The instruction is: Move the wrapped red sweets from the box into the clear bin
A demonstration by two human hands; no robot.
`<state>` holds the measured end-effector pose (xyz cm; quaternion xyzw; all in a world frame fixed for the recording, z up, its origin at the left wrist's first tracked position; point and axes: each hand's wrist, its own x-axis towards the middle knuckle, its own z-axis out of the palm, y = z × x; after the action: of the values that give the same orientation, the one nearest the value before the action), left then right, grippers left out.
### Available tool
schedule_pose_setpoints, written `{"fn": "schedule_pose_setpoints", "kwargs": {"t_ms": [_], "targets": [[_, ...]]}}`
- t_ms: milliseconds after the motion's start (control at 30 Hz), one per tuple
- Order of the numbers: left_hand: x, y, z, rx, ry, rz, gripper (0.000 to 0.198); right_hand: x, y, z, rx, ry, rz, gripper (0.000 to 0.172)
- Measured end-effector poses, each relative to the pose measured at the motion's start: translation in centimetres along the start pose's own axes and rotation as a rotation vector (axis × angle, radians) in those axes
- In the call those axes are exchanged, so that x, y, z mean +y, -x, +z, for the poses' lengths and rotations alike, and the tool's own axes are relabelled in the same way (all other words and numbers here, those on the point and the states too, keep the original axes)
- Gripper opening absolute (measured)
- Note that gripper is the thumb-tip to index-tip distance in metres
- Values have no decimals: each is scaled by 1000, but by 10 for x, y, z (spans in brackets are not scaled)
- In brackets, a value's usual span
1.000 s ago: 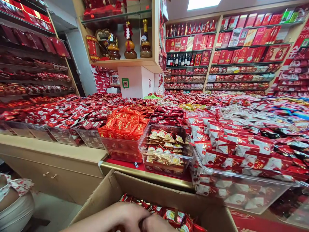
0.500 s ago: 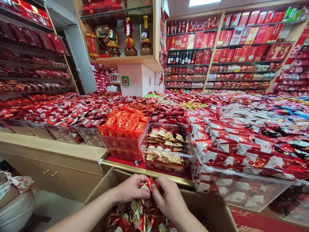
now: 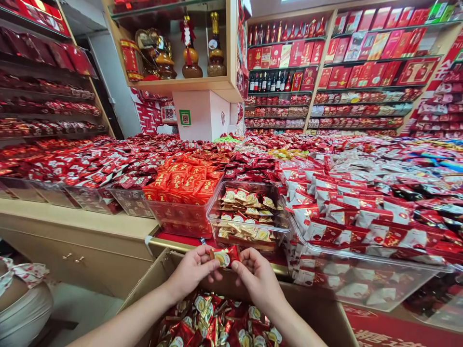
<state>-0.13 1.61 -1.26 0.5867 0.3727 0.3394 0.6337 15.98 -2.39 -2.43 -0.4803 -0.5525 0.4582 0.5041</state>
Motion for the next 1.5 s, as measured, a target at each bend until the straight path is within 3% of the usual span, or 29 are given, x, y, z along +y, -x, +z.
{"fn": "schedule_pose_setpoints", "kwargs": {"t_ms": [300, 633, 767, 933, 1500], "targets": [[-3, -4, -5, -8, -11, -30, 31, -5, -4, -7, -6, 13, 68, 30], [0, -2, -5, -29, -37, -22, 30, -3, -3, -5, -61, -123, 59, 31], [0, 0, -4, -46, -62, 2, 39, -4, -3, -4, -72, -83, 56, 31], [-6, 0, -2, -88, -91, -42, 31, -3, -3, -5, -89, -58, 41, 28], [-8, -2, -3, -92, -67, -50, 32, 3, -3, -6, -103, -30, 19, 30]]}}
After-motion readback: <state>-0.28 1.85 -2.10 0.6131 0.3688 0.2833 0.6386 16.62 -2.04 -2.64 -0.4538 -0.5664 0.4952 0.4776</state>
